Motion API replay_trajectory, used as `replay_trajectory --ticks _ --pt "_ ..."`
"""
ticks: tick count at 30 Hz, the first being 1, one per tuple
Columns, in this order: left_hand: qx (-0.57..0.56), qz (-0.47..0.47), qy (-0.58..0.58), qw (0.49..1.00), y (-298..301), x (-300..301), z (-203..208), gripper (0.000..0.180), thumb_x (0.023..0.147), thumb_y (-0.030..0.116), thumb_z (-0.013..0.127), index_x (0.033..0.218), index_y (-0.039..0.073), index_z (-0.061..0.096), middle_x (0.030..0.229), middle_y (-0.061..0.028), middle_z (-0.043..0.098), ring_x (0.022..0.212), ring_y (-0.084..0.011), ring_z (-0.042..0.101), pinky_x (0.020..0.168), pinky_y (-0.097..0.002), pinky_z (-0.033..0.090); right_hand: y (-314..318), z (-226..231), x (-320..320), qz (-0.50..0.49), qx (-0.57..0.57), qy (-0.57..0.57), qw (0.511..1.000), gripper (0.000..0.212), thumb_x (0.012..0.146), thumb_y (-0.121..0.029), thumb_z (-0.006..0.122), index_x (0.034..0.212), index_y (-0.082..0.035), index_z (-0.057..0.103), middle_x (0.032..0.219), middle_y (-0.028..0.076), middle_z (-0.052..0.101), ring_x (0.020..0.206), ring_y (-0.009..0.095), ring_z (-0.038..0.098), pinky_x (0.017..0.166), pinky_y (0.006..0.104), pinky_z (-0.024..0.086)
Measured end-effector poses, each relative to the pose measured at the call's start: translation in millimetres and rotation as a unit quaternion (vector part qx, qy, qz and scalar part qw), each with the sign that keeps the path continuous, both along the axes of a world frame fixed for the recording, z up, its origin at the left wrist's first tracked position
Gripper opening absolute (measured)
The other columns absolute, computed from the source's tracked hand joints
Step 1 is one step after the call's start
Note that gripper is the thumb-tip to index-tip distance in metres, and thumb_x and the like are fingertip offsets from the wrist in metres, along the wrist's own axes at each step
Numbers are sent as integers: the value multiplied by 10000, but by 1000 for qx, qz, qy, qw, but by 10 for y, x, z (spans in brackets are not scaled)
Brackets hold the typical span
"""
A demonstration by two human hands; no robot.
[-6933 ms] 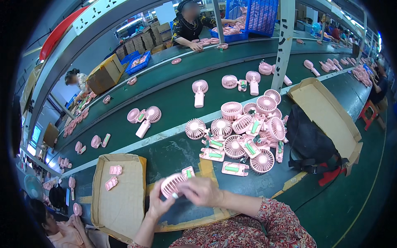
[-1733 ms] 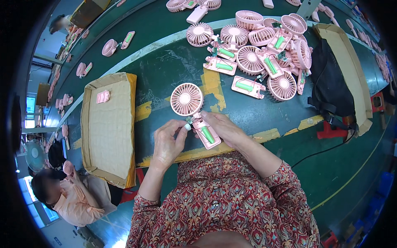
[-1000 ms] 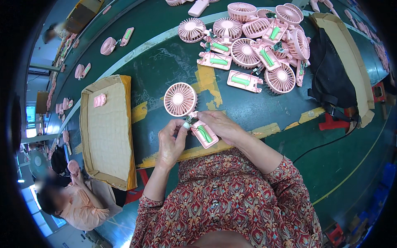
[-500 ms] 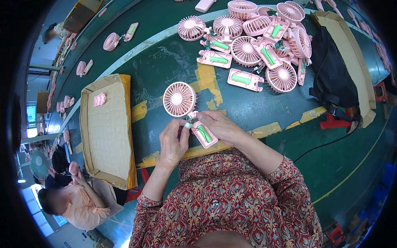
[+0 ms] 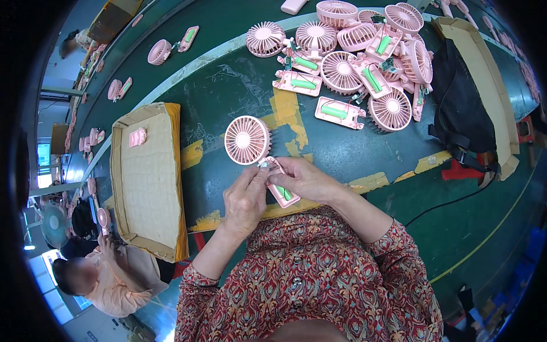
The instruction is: The person assembles handheld fans by hand, fitting a circuit board and battery into the handle before snapping the two halves of the handle together. They then place the assembled fan onto the conveyor belt and reach for new components.
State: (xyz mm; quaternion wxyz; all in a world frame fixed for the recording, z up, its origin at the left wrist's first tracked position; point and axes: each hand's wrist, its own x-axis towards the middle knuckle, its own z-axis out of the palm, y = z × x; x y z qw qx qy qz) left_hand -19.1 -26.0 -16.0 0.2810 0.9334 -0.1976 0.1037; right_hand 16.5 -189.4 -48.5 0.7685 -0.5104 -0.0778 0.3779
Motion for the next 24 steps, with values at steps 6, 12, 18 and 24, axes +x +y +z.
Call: replay_trajectory --ticks 6,12,18,24 --pt "39 -7 2 999 -45 18 35 318 683 -61 616 999 -32 607 872 -137 582 707 -289 616 586 -368 514 1 26 -1 -2 -40 6 999 273 935 -121 514 1173 13 519 956 28 597 869 66 530 761 244 459" --pt "75 -41 22 996 -34 35 65 374 663 -13 587 1028 -93 569 850 -135 530 730 -271 585 612 -359 510 25 -79 -53 -29 -84 -45 995 259 932 -124 517 1159 2 528 920 30 594 831 73 514 729 251 451" --pt "49 -48 35 997 -18 50 38 392 666 -35 575 1054 -84 561 870 -143 533 755 -292 584 623 -376 511 6 -136 -50 -37 -85 -86 992 226 931 -142 522 1101 8 532 909 48 596 830 98 520 742 265 452" --pt "-8 -25 52 998 13 71 47 444 704 -51 576 1145 -46 518 869 -160 567 772 -324 608 637 -396 520 -12 23 40 -2 -93 -102 990 298 962 -252 469 1080 11 545 915 54 596 849 102 528 744 265 452"
